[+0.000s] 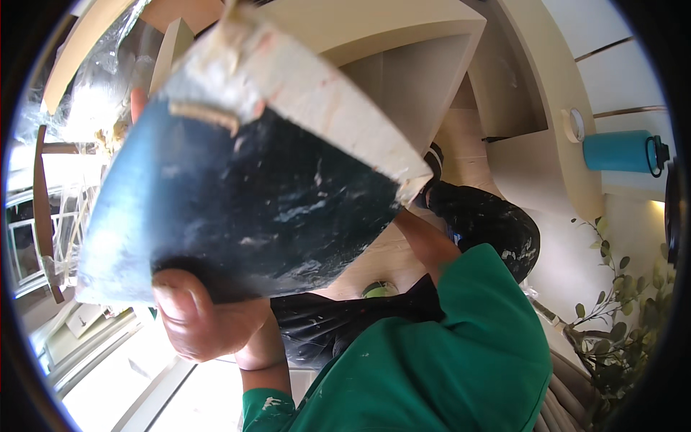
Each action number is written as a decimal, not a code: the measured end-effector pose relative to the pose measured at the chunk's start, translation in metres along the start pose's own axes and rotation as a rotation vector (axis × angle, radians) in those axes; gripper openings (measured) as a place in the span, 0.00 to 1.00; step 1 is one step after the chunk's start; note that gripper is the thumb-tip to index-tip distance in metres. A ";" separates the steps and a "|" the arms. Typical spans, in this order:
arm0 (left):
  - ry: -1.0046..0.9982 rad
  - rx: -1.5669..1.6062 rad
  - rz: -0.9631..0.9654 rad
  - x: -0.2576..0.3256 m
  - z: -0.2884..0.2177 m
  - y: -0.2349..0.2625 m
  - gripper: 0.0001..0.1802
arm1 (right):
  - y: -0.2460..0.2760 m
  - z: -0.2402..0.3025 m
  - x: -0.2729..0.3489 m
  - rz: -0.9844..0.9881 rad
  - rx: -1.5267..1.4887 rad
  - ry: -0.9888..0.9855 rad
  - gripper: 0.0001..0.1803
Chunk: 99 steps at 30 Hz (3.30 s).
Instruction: The person applies a substance to the inner corners of a wooden drawer using a putty knife and a cloth, then sands the outer edges and surface of the drawer with a sanding block.
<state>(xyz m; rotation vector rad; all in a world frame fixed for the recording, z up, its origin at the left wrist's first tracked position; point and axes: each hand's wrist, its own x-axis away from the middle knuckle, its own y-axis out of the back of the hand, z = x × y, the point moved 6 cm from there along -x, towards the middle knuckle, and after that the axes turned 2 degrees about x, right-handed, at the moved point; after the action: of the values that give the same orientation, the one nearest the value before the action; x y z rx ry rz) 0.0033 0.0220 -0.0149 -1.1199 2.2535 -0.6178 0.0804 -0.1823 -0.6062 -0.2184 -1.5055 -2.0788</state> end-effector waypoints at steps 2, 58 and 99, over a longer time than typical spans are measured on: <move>0.018 0.018 0.031 0.002 0.002 -0.006 0.43 | 0.022 -0.003 0.020 -0.066 0.003 0.046 0.15; -0.116 -0.002 0.026 -0.014 -0.005 -0.029 0.29 | -0.022 0.023 0.002 -0.244 -0.805 -0.401 0.26; -0.053 -0.085 -0.074 -0.031 0.004 -0.015 0.22 | 0.146 0.135 -0.002 -0.893 -1.059 -0.135 0.39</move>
<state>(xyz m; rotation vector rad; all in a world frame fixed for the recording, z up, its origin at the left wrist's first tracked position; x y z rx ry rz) 0.0302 0.0387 -0.0009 -1.2517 2.2197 -0.5192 0.1336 -0.0890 -0.4383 -0.0566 -0.3691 -3.4822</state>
